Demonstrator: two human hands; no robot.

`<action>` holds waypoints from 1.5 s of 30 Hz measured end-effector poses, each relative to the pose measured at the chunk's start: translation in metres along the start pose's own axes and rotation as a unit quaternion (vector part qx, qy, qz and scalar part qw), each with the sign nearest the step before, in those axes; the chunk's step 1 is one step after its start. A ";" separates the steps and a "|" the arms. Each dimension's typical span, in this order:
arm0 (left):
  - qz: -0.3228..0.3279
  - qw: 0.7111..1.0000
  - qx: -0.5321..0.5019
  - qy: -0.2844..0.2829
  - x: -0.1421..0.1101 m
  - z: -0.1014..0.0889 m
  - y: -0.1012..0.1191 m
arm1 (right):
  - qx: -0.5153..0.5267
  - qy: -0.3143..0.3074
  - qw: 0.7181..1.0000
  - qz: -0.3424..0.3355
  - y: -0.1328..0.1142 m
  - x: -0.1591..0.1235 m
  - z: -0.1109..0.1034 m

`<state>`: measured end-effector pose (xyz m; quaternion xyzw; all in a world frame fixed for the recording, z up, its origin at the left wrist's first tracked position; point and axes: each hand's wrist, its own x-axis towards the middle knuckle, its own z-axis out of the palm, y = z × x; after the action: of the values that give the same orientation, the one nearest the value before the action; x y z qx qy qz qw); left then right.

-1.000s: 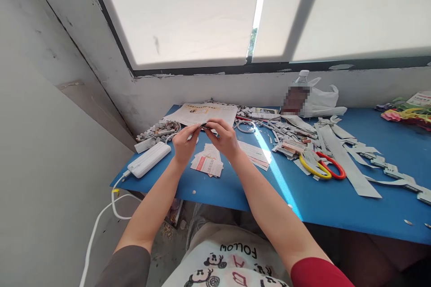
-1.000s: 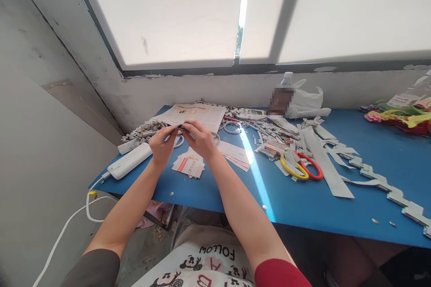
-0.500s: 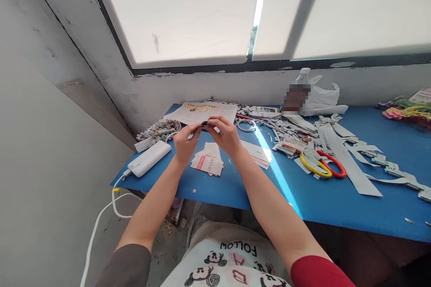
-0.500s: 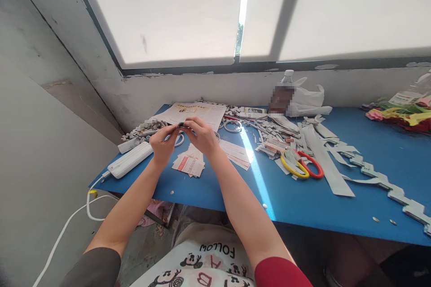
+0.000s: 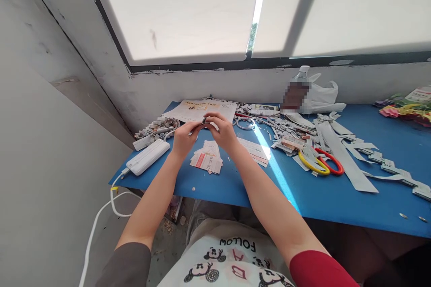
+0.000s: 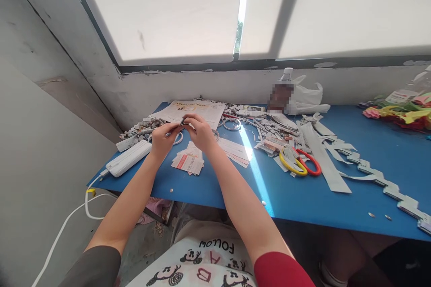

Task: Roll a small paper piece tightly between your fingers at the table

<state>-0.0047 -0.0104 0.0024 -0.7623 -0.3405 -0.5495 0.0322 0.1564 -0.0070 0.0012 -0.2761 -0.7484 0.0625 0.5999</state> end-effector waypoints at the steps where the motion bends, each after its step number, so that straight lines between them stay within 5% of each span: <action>1: -0.022 1.000 -0.014 -0.006 0.000 0.001 0.000 | 0.013 -0.003 1.000 0.015 0.000 0.000 0.000; 5: -0.150 0.980 -0.130 -0.014 0.001 0.006 0.001 | 0.069 -0.004 0.994 0.089 0.004 -0.001 0.004; 13: -0.327 0.881 -0.338 -0.048 0.009 0.006 0.005 | 0.130 0.011 0.981 0.145 0.006 0.000 0.006; 25: -0.340 0.884 -0.318 -0.038 0.010 0.007 0.005 | 0.212 -0.013 0.951 0.226 0.002 -0.002 0.006; 37: -0.294 0.917 -0.262 -0.070 0.010 0.003 0.006 | 0.281 -0.006 0.923 0.264 0.012 -0.004 0.014; 45: -0.329 0.898 -0.283 -0.076 0.013 -0.002 0.010 | 0.328 -0.033 0.904 0.271 0.003 0.000 0.004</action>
<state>0.0015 -0.0126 0.0180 -0.6232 -0.4032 -0.5422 -0.3937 0.1535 -0.0038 -0.0016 -0.2532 -0.6014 0.4735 0.5916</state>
